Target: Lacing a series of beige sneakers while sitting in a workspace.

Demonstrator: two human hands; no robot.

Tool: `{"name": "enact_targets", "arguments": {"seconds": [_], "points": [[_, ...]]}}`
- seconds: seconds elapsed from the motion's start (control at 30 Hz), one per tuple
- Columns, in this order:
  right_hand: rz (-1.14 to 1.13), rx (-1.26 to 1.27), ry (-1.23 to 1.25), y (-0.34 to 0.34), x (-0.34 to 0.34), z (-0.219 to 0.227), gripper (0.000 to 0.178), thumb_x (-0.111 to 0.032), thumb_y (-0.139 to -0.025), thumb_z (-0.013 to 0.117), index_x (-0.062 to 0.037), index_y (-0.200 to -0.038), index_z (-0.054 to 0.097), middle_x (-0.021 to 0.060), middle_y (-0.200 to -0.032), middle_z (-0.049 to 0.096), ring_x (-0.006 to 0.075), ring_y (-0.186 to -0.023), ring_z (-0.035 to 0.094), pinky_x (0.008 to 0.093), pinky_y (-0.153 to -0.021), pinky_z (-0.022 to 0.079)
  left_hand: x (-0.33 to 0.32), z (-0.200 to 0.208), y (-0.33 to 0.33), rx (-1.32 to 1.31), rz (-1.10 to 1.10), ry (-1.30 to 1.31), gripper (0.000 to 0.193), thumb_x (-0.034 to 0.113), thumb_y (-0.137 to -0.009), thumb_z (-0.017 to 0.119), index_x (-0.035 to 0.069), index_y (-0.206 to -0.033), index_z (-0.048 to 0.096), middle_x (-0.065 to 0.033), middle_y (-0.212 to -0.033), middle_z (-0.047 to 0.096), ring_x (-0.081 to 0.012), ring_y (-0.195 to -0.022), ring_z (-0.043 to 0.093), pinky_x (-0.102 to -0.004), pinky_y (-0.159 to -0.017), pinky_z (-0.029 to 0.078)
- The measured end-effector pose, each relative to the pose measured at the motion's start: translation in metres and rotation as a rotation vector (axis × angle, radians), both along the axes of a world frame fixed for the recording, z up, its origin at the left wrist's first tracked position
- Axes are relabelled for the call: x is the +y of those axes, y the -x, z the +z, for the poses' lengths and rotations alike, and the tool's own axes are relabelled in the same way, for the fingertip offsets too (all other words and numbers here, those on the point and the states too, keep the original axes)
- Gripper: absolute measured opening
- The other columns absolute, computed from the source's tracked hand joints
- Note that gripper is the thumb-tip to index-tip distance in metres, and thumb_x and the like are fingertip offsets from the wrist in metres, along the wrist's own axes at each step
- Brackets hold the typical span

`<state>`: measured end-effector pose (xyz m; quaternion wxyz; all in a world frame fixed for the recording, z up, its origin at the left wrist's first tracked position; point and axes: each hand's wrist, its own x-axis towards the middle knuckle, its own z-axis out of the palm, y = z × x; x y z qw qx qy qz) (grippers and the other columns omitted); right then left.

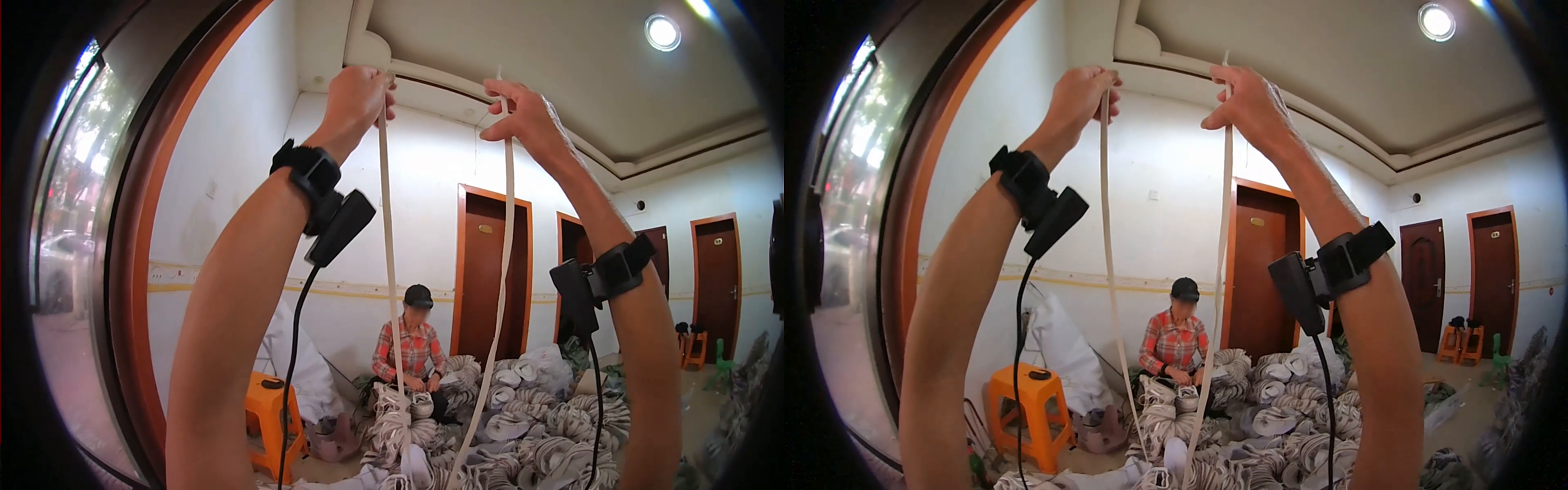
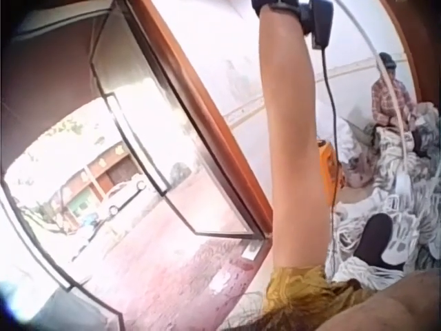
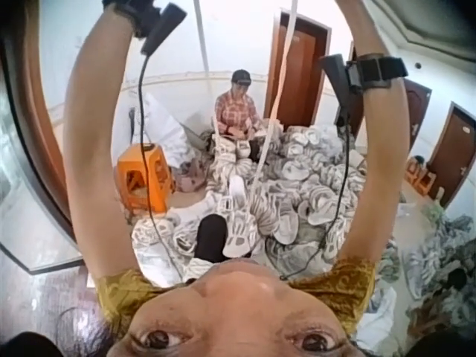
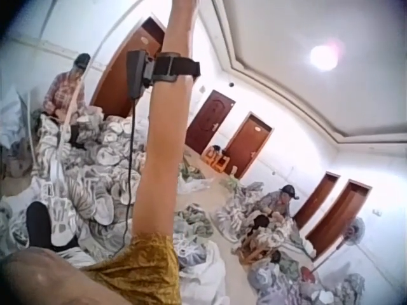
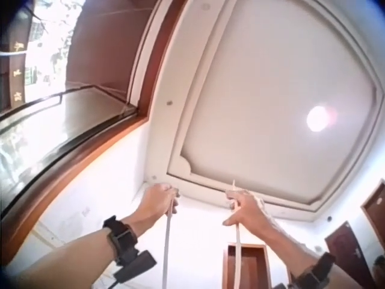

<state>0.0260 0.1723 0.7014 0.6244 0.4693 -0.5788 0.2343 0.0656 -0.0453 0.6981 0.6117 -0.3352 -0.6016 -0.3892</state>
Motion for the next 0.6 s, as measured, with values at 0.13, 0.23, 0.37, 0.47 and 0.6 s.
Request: {"name": "enact_targets", "arguments": {"seconds": [0.13, 0.23, 0.37, 0.47, 0.6], "points": [[-0.074, -0.024, -0.06, 0.006, -0.002, -0.006, 0.068, -0.009, -0.051, 0.067, 0.0026, -0.116, 0.048, 0.0106, -0.106, 0.05, 0.0195, -0.093, 0.048, 0.029, -0.076, 0.044, 0.007, 0.023, -0.005, 0.05, -0.022, -0.145, 0.019, 0.013, -0.082, 0.047, -0.003, -0.082, 0.056, -0.0078, -0.061, 0.051, -0.0147, -0.05, 0.052, -0.0267, -0.044, 0.044], [-0.061, 0.015, -0.069, -0.004, -0.013, -0.008, 0.065, -0.009, -0.053, 0.068, 0.0027, -0.114, 0.05, 0.0097, -0.104, 0.051, 0.0176, -0.092, 0.048, 0.028, -0.075, 0.044, -0.037, 0.058, -0.029, 0.304, -0.099, -0.22, 0.023, 0.021, -0.08, 0.05, 0.0, -0.082, 0.059, -0.0045, -0.059, 0.052, -0.0115, -0.046, 0.051, -0.0258, -0.04, 0.041], [-0.021, 0.089, -0.069, -0.001, 0.008, 0.003, 0.058, -0.013, -0.055, 0.071, 0.004, -0.108, 0.053, 0.0112, -0.087, 0.057, 0.0176, -0.077, 0.055, 0.028, -0.072, 0.045, -0.02, 0.065, -0.06, 0.299, 0.032, -0.292, 0.017, 0.009, -0.082, 0.044, -0.003, -0.073, 0.052, -0.0104, -0.058, 0.052, -0.0181, -0.049, 0.054, -0.0298, -0.045, 0.046], [0.107, -0.096, -0.189, 0.001, 0.035, 0.01, 0.044, -0.015, -0.066, 0.065, 0.0013, -0.105, 0.054, 0.0085, -0.088, 0.057, 0.0131, -0.073, 0.053, 0.0229, -0.071, 0.044, -0.02, 0.053, -0.044, 0.138, 0.104, -0.246, 0.015, 0.008, -0.081, 0.044, -0.004, -0.076, 0.052, -0.012, -0.062, 0.052, -0.0202, -0.052, 0.055, -0.029, -0.04, 0.043], [0.094, -0.262, -0.006, 0.054, 0.065, -0.021, 0.031, -0.007, -0.062, 0.07, 0.0029, -0.09, 0.062, 0.0068, -0.075, 0.063, 0.0103, -0.066, 0.058, 0.0229, -0.061, 0.047, -0.096, 0.021, -0.006, -0.193, 0.037, -0.171, 0.019, 0.005, -0.079, 0.049, -0.004, -0.095, 0.054, -0.01, -0.073, 0.053, -0.0113, -0.05, 0.042, -0.0217, -0.039, 0.036]]}}
